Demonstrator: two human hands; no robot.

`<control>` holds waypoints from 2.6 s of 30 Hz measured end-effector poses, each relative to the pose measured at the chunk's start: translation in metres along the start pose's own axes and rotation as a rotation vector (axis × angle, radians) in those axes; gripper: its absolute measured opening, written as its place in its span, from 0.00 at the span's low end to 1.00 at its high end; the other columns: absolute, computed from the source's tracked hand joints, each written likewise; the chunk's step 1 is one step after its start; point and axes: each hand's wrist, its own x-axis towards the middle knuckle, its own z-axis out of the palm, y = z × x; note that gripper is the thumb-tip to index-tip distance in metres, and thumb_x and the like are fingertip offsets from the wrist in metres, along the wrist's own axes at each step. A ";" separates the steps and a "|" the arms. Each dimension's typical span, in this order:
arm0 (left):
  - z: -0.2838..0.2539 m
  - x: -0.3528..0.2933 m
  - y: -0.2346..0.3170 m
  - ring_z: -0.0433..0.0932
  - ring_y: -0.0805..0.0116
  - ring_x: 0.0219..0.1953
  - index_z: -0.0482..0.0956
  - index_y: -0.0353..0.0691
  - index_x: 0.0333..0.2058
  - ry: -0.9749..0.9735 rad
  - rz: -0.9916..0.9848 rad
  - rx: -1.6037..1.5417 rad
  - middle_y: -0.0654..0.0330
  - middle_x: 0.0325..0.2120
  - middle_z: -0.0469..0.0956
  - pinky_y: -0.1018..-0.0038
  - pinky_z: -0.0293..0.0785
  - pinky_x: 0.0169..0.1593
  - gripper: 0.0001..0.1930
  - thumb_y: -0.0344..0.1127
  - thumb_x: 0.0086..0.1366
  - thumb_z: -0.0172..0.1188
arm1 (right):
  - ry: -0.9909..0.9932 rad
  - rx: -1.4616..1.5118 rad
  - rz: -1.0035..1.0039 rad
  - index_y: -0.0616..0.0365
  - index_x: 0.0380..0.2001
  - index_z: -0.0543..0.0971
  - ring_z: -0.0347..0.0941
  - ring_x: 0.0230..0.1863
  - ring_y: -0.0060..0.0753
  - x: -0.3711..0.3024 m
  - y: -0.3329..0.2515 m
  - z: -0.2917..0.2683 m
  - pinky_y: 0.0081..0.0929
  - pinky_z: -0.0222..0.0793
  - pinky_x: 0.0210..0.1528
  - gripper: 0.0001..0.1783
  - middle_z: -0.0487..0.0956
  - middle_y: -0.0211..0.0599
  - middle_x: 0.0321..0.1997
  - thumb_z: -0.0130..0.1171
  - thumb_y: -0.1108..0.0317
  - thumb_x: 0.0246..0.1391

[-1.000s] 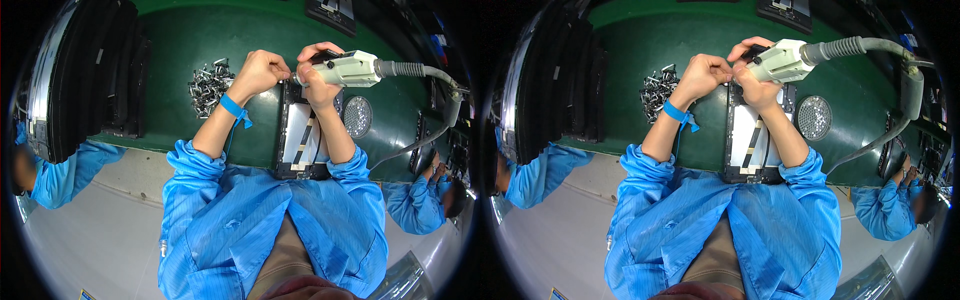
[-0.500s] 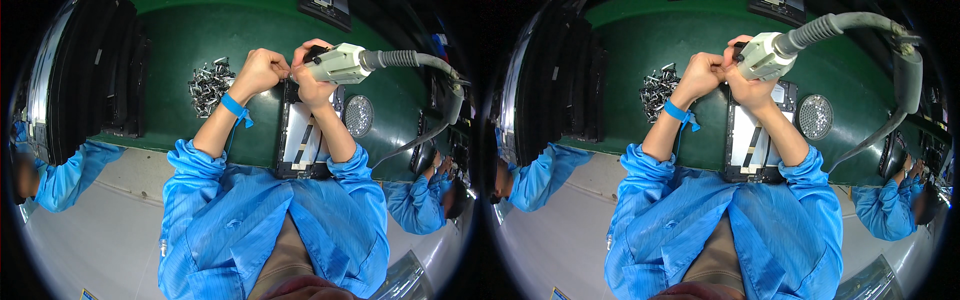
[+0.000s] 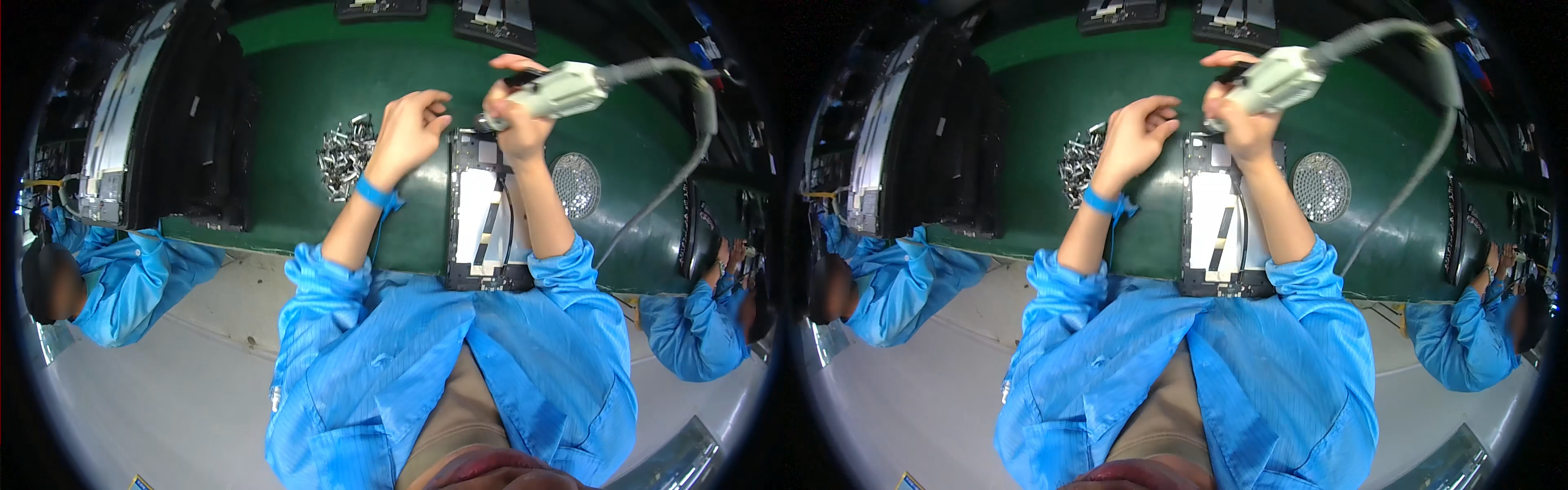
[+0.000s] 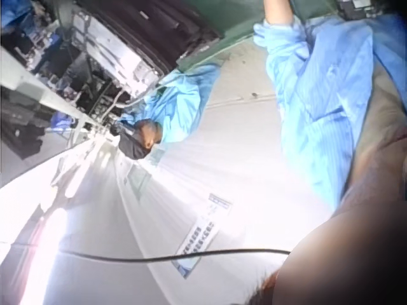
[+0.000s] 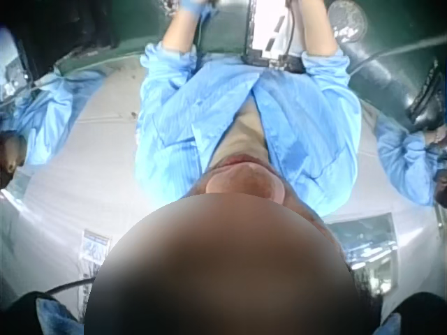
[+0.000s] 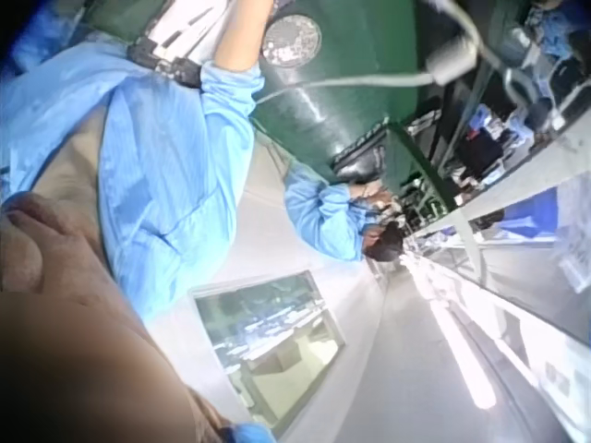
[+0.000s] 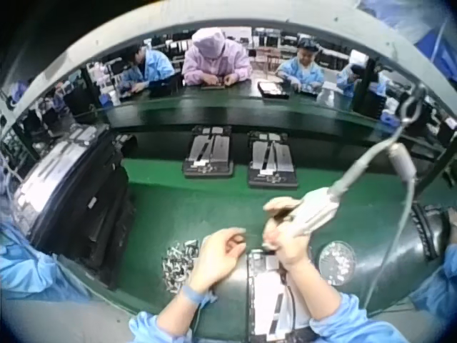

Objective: Assembling electronic components by fastening screws using an electric screwdriver on a factory assembly line.

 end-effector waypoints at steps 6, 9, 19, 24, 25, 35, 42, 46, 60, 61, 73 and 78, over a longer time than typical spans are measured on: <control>0.003 -0.103 0.041 0.74 0.43 0.33 0.75 0.27 0.20 -0.393 -0.228 0.428 0.37 0.27 0.74 0.56 0.71 0.37 0.20 0.44 0.53 0.63 | 0.072 0.106 -0.230 0.65 0.42 0.68 0.63 0.17 0.23 0.035 -0.050 -0.047 0.18 0.64 0.20 0.23 0.73 0.48 0.36 0.49 0.82 0.34; 0.036 -0.154 0.043 0.67 0.46 0.44 0.65 0.27 0.45 -0.215 -0.224 0.147 0.44 0.35 0.68 0.62 0.65 0.50 0.26 0.36 0.52 0.64 | 0.127 0.153 -0.258 0.64 0.42 0.68 0.63 0.17 0.23 0.045 -0.053 -0.039 0.19 0.63 0.20 0.24 0.73 0.47 0.34 0.49 0.81 0.34; 0.045 -0.101 0.063 0.62 0.65 0.58 0.45 0.33 0.63 -0.087 -0.265 -0.716 0.51 0.57 0.61 0.71 0.55 0.61 0.34 0.25 0.61 0.52 | 0.164 0.248 -0.347 0.62 0.45 0.67 0.62 0.18 0.22 0.043 -0.106 -0.053 0.19 0.64 0.21 0.27 0.71 0.44 0.36 0.49 0.79 0.34; 0.121 0.055 0.045 0.67 0.65 0.52 0.46 0.36 0.63 -0.123 -0.270 -0.927 0.49 0.52 0.66 0.73 0.63 0.56 0.34 0.25 0.62 0.52 | 0.263 0.151 -0.475 0.63 0.46 0.67 0.61 0.19 0.22 0.042 -0.154 -0.085 0.21 0.63 0.25 0.28 0.71 0.43 0.36 0.50 0.78 0.34; 0.144 0.084 0.043 0.67 0.65 0.53 0.46 0.33 0.63 -0.150 -0.318 -0.980 0.49 0.53 0.66 0.73 0.63 0.56 0.33 0.25 0.62 0.53 | 0.290 0.128 -0.493 0.63 0.46 0.67 0.61 0.18 0.21 0.040 -0.159 -0.091 0.21 0.63 0.25 0.28 0.71 0.42 0.36 0.50 0.78 0.34; 0.169 0.182 0.016 0.71 0.45 0.46 0.77 0.30 0.38 0.343 0.273 0.375 0.40 0.40 0.74 0.59 0.67 0.51 0.17 0.35 0.51 0.60 | 0.395 0.062 -0.529 0.67 0.44 0.67 0.62 0.17 0.21 0.037 -0.178 -0.110 0.20 0.64 0.25 0.26 0.71 0.42 0.35 0.51 0.78 0.33; 0.060 0.215 -0.031 0.70 0.54 0.54 0.76 0.28 0.45 0.140 -0.594 0.576 0.50 0.49 0.74 0.63 0.62 0.57 0.39 0.56 0.41 0.72 | 0.176 0.096 -0.483 0.69 0.45 0.64 0.64 0.18 0.23 0.052 -0.161 -0.110 0.21 0.66 0.22 0.25 0.73 0.56 0.40 0.48 0.83 0.37; 0.046 0.242 -0.066 0.71 0.54 0.50 0.76 0.30 0.44 0.072 -0.793 0.174 0.51 0.48 0.74 0.66 0.61 0.55 0.34 0.47 0.41 0.75 | 0.155 -0.080 -0.366 0.69 0.45 0.66 0.66 0.18 0.21 0.034 -0.132 -0.123 0.18 0.65 0.19 0.25 0.76 0.55 0.35 0.46 0.83 0.36; 0.042 -0.020 0.049 0.77 0.69 0.37 0.72 0.30 0.45 0.012 -0.327 -0.802 0.56 0.36 0.78 0.75 0.72 0.45 0.21 0.24 0.51 0.63 | 0.178 -0.132 -0.179 0.60 0.49 0.65 0.64 0.21 0.18 -0.091 -0.118 -0.149 0.16 0.63 0.22 0.28 0.75 0.51 0.34 0.54 0.82 0.40; 0.045 -0.050 0.045 0.76 0.70 0.40 0.70 0.30 0.48 0.043 -0.333 -0.812 0.57 0.39 0.77 0.75 0.71 0.47 0.23 0.24 0.52 0.62 | 0.184 -0.167 -0.182 0.60 0.49 0.65 0.64 0.20 0.19 -0.096 -0.116 -0.151 0.16 0.63 0.22 0.28 0.75 0.51 0.34 0.54 0.81 0.40; 0.067 -0.159 0.030 0.58 0.45 0.59 0.56 0.28 0.59 0.108 0.006 0.187 0.39 0.56 0.57 0.60 0.53 0.61 0.35 0.34 0.55 0.59 | 0.156 -0.166 -0.075 0.60 0.49 0.64 0.63 0.19 0.19 -0.112 -0.111 -0.148 0.17 0.63 0.22 0.28 0.75 0.50 0.33 0.56 0.80 0.41; 0.067 -0.155 0.033 0.60 0.45 0.57 0.59 0.29 0.58 0.092 0.042 0.230 0.40 0.56 0.59 0.59 0.56 0.60 0.34 0.36 0.55 0.60 | 0.138 -0.182 -0.052 0.60 0.48 0.64 0.63 0.20 0.19 -0.114 -0.110 -0.146 0.17 0.63 0.23 0.28 0.75 0.49 0.32 0.55 0.81 0.40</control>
